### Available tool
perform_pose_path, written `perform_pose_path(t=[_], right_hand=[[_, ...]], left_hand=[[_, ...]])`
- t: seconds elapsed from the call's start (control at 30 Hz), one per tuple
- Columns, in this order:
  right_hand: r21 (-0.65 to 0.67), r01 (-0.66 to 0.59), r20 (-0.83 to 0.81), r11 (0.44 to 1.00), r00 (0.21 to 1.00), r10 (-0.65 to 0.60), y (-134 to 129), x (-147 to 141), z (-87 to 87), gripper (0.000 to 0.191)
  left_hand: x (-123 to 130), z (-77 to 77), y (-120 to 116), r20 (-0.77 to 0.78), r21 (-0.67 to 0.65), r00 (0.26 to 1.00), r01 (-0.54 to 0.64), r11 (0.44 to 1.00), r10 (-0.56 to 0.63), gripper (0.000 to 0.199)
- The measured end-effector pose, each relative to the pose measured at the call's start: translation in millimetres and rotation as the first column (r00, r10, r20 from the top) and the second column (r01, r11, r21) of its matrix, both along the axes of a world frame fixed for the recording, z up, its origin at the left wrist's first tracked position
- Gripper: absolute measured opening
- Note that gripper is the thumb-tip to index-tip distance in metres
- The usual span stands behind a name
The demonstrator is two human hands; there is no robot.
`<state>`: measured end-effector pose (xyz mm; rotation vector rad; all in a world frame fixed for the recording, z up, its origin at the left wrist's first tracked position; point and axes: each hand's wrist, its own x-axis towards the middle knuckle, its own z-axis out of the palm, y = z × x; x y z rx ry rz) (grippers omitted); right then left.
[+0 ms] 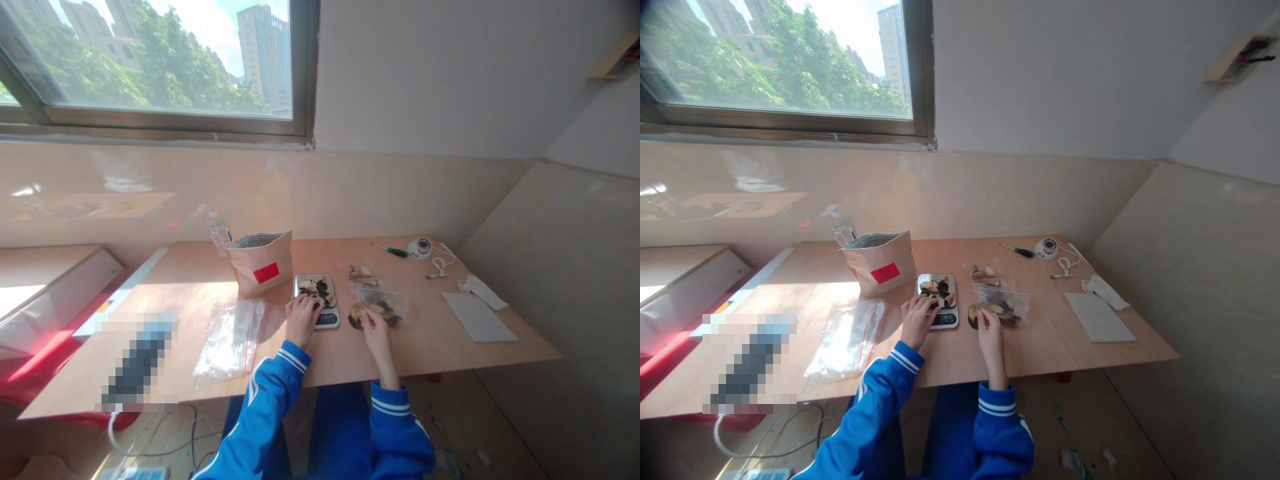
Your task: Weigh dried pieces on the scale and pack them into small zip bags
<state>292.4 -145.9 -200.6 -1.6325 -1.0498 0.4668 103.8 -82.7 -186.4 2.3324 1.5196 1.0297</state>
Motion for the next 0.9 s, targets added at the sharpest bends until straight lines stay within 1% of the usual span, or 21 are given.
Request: perform_pose_path(t=[0.07,0.17,0.27,0.3,0.37,0.4,0.47,0.53,0.6,0.67,0.73,0.83,0.87,0.9], right_hand=[[0.011,-0.016,-0.029,1.0,0.999,0.016,5.5,-10.2,9.6,0.05],[0.038,-0.077,0.003,0.996,0.997,0.077,24.6,-31.4,23.6,0.042],[0.036,-0.174,0.115,0.984,0.979,0.169,52.9,-52.3,32.5,0.033],[0.028,-0.188,0.169,0.982,0.969,0.18,61.5,-57.5,34.0,0.031],[0.03,-0.171,0.271,0.985,0.95,0.157,72.2,-63.8,34.7,0.028],[0.048,-0.15,0.301,0.987,0.945,0.129,73.1,-64.7,34.0,0.028],[0.098,-0.123,0.307,0.988,0.948,0.088,64.9,-61.7,30.6,0.031],[0.139,-0.101,0.267,0.985,0.962,0.061,46.1,-52.2,25.1,0.033],[0.145,-0.074,0.215,0.987,0.976,0.041,23.1,-36.7,18.9,0.034],[0.117,-0.043,0.161,0.992,0.987,0.024,1.9,-17.1,13.5,0.036],[0.066,-0.02,0.1,0.998,0.995,0.013,-14.2,3.4,10.2,0.039],[0.003,0.026,0.029,1.0,0.999,-0.026,-29.1,27.7,8.8,0.046],[-0.011,0.037,0.015,0.999,0.999,-0.037,-32.1,32.8,8.8,0.048],[-0.021,0.042,0.009,0.999,0.999,-0.042,-34.4,36.2,8.9,0.05]], left_hand=[[-3.5,6.4,-9.7,0.025,0.053,1.0,-0.011,0.999,0.01,0.018],[-11.8,15.7,-32.2,0.082,0.165,0.996,-0.036,0.986,0.022,0.018],[-23.5,20.0,-56.3,0.122,0.238,0.992,-0.063,0.969,0.034,0.017],[-27.6,20.3,-62.8,0.127,0.247,0.991,-0.07,0.966,0.039,0.017],[-34.8,19.9,-72.1,0.127,0.244,0.991,-0.072,0.967,0.042,0.015],[-37.4,19.4,-75.0,0.126,0.236,0.991,-0.066,0.97,0.037,0.015],[-39.3,17.8,-78.3,0.135,0.215,0.991,-0.036,0.976,0.007,0.015],[-35.1,14.8,-79.9,0.161,0.191,0.985,0.023,0.981,-0.054,0.015],[-23.5,9.0,-81.3,0.18,0.16,0.975,0.103,0.982,-0.132,0.015],[-4.5,-0.2,-81.9,0.167,0.12,0.966,0.177,0.977,-0.195,0.015],[20.3,-11.9,-80.1,0.126,0.074,0.961,0.238,0.969,-0.245,0.016],[59.6,-26.8,-73.6,0.077,-0.011,0.949,0.307,0.952,-0.305,0.013],[70.5,-29.2,-71.7,0.093,-0.035,0.942,0.326,0.945,-0.322,0.012],[78.9,-29.7,-70.6,0.111,-0.049,0.932,0.352,0.935,-0.345,0.015]])
